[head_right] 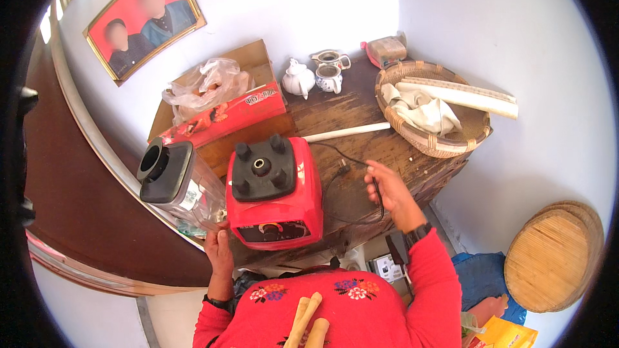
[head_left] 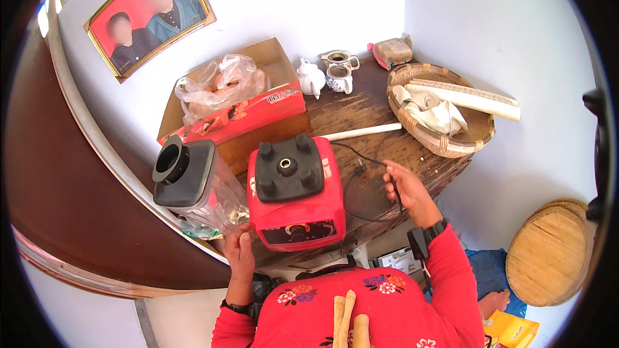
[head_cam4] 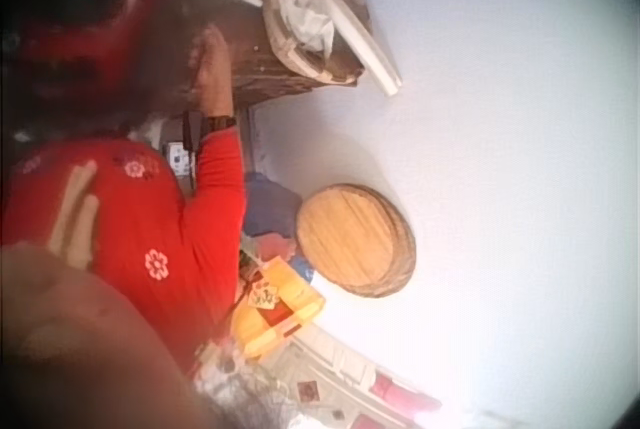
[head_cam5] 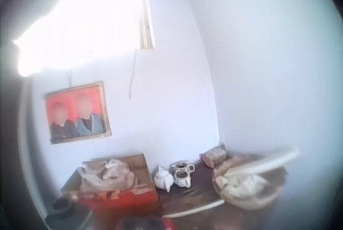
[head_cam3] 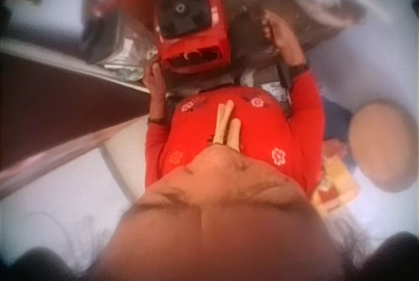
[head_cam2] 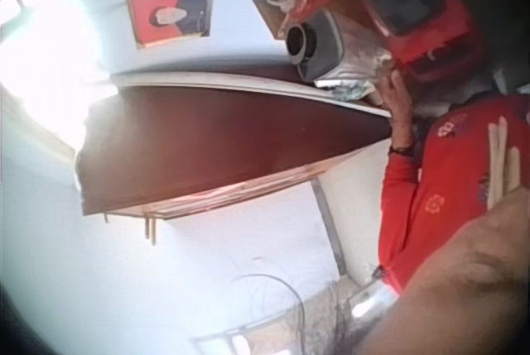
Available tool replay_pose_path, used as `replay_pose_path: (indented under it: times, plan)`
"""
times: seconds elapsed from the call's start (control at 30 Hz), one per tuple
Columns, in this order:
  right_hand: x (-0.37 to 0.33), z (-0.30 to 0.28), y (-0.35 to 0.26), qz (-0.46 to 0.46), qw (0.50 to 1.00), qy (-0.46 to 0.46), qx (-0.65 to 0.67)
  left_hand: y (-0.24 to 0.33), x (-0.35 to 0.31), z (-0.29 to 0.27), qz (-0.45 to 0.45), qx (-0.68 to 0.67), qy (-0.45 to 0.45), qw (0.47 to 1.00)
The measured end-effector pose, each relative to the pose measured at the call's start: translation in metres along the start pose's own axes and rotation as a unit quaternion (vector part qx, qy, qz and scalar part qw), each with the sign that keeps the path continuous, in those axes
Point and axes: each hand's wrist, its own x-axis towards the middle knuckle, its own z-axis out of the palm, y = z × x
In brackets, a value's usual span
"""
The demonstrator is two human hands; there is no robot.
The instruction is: The person wipes the red blender base with a cloth, then moves it to a wooden cabinet. They place the blender jar onto the base, secure the lid, and adjust the jar's position.
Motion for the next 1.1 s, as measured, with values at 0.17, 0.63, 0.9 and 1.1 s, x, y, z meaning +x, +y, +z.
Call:
replay_pose_path:
  times: [0.17,0.63,0.9,1.1]
  plan:
    - [-0.039,0.007,0.019,0.071,0.995,-0.065,0.009,0.001,0.001,-0.002,0.004,0.009,-0.015,1.000]
    - [-0.032,0.044,0.062,0.149,0.977,-0.149,0.022,0.009,-0.001,-0.001,-0.024,-0.011,-0.024,0.999]
    - [-0.007,0.058,0.064,0.178,0.976,-0.129,0.001,-0.002,-0.001,-0.002,-0.021,-0.029,-0.020,0.999]
    - [-0.009,0.079,0.054,0.169,0.978,-0.119,-0.013,-0.001,-0.001,-0.001,-0.025,-0.026,-0.013,0.999]
